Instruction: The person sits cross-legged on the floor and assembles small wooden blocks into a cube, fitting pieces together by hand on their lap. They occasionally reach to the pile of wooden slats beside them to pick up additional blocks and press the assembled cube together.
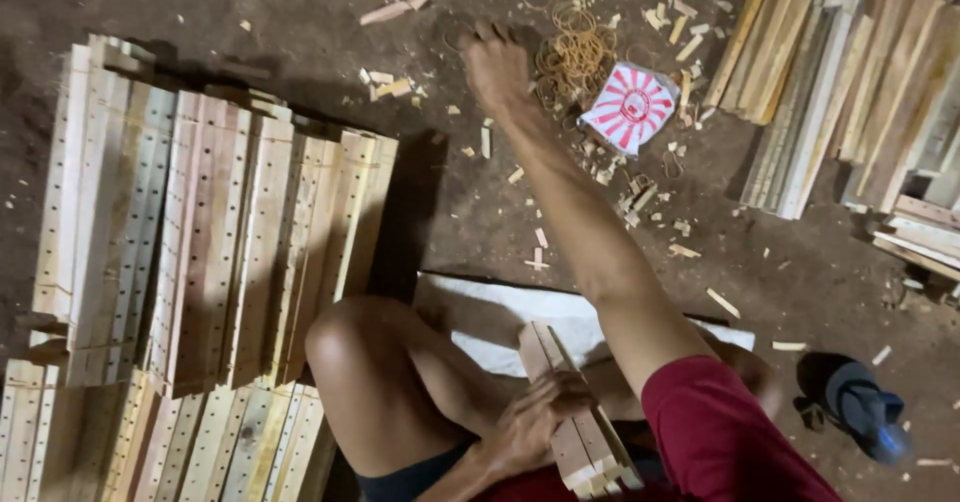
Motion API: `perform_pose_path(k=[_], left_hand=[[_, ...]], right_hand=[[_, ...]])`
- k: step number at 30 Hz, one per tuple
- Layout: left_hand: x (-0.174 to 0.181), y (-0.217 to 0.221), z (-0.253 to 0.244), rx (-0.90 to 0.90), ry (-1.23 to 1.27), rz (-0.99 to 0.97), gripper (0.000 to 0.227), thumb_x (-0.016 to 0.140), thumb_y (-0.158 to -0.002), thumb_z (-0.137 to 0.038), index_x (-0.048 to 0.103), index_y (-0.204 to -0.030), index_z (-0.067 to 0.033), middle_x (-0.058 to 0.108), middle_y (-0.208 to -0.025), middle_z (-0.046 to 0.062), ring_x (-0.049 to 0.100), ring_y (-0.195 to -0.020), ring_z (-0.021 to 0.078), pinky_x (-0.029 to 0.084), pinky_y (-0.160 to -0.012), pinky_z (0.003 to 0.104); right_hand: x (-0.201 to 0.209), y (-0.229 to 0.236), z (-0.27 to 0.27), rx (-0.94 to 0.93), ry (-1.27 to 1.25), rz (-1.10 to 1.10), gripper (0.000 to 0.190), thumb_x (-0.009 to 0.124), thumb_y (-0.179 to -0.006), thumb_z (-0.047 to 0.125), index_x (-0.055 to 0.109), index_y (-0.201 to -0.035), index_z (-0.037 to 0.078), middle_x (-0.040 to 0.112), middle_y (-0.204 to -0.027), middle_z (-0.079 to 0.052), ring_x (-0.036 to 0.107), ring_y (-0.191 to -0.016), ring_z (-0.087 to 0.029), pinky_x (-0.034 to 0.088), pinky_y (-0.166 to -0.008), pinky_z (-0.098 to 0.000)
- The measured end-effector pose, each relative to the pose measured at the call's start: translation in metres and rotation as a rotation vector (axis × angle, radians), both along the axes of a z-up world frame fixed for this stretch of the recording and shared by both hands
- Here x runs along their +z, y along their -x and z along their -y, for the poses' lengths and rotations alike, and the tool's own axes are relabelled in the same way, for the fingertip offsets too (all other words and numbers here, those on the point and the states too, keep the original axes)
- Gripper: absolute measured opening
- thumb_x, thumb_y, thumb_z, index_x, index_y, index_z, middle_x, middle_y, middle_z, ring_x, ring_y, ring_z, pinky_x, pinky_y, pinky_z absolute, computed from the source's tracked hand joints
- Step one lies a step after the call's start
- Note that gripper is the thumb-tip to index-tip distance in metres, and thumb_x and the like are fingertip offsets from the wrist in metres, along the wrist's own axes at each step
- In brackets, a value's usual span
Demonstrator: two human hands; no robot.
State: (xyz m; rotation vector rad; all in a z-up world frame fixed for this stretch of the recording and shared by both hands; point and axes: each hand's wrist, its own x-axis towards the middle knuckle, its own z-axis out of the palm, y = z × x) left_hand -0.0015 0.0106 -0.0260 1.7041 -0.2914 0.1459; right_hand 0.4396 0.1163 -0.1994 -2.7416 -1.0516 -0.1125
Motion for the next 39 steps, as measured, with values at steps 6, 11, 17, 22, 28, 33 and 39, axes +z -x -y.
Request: perform_pose_path(k=[6,11,17,22,28,33,39], left_hand=[[0.011,-0.010,-0.005,0.017,0.050,-0.003,0.042,0.050,-0.081,0.020,0.057,-0.118,0.0005,0.065,-0.125,0.018,0.062,-0.123,0.0338,0.051,-0.116,0.052],[0.024,-0.015,-0.013,0.044,0.092,0.087,0.046,0.048,-0.086,0.025,0.050,-0.122,-0.0048,0.067,-0.122,0.014,0.064,-0.123,0.0334,0.051,-0.118,0.053],[0.014,-0.006,-0.008,0.078,-0.051,0.051,0.054,0.082,-0.081,-0.013,0.057,-0.128,-0.0012,0.065,-0.125,0.017,0.065,-0.121,0.0344,0.057,-0.100,0.044],[-0.008,0.001,0.000,0.219,0.075,0.066,0.046,0.083,-0.083,-0.029,0.064,-0.117,-0.0040,0.072,-0.111,0.015,0.072,-0.101,0.0321,0.059,-0.085,0.044],[0.007,-0.001,0.008,0.228,0.534,0.045,0.060,0.091,-0.068,0.008,0.061,-0.120,0.0046,0.071,-0.111,0.024,0.069,-0.095,0.0267,0.055,-0.086,0.040],[-0.001,-0.001,0.001,0.184,0.507,0.080,0.062,0.089,-0.072,0.008,0.055,-0.124,0.0045,0.068,-0.115,0.025,0.068,-0.101,0.0305,0.054,-0.088,0.045],[0.003,-0.001,0.002,0.176,0.283,0.091,0.071,0.093,-0.076,-0.033,0.052,-0.123,0.0020,0.070,-0.117,0.022,0.069,-0.108,0.0359,0.054,-0.094,0.053]], right_hand=[[0.018,-0.001,0.015,0.020,-0.150,-0.066,0.018,0.058,-0.089,-0.008,0.062,-0.103,0.003,0.065,-0.109,-0.013,0.066,-0.082,-0.022,0.060,-0.054,-0.0307],[0.106,0.048,0.092,-0.089,-0.773,-0.548,0.014,0.056,-0.102,0.000,0.054,-0.105,0.014,0.077,-0.102,-0.002,0.074,-0.101,-0.019,0.062,-0.077,-0.0290],[0.163,0.165,0.227,-0.352,-1.633,-1.191,0.012,0.055,-0.101,-0.003,0.059,-0.097,0.007,0.056,-0.087,-0.004,0.053,-0.074,-0.012,0.047,-0.076,-0.0247],[0.193,0.278,0.304,-0.434,-1.283,-1.006,0.028,0.048,-0.103,0.011,0.050,-0.130,0.004,0.066,-0.128,-0.023,0.044,-0.045,-0.009,0.031,-0.051,-0.0221],[0.240,0.394,0.308,-0.214,-1.227,-0.905,0.038,0.067,-0.091,0.003,0.057,-0.125,-0.009,0.064,-0.123,-0.027,0.069,-0.100,-0.030,0.055,-0.094,-0.0429],[0.265,0.424,0.280,-0.134,-1.007,-0.555,0.037,0.085,-0.084,0.006,0.065,-0.112,-0.007,0.070,-0.111,-0.023,0.067,-0.095,-0.029,0.049,-0.083,-0.0361],[0.263,0.437,0.270,-0.263,-0.896,-0.382,0.034,0.087,-0.084,0.013,0.069,-0.108,-0.003,0.070,-0.101,-0.017,0.067,-0.080,-0.026,0.051,-0.072,-0.0362]])
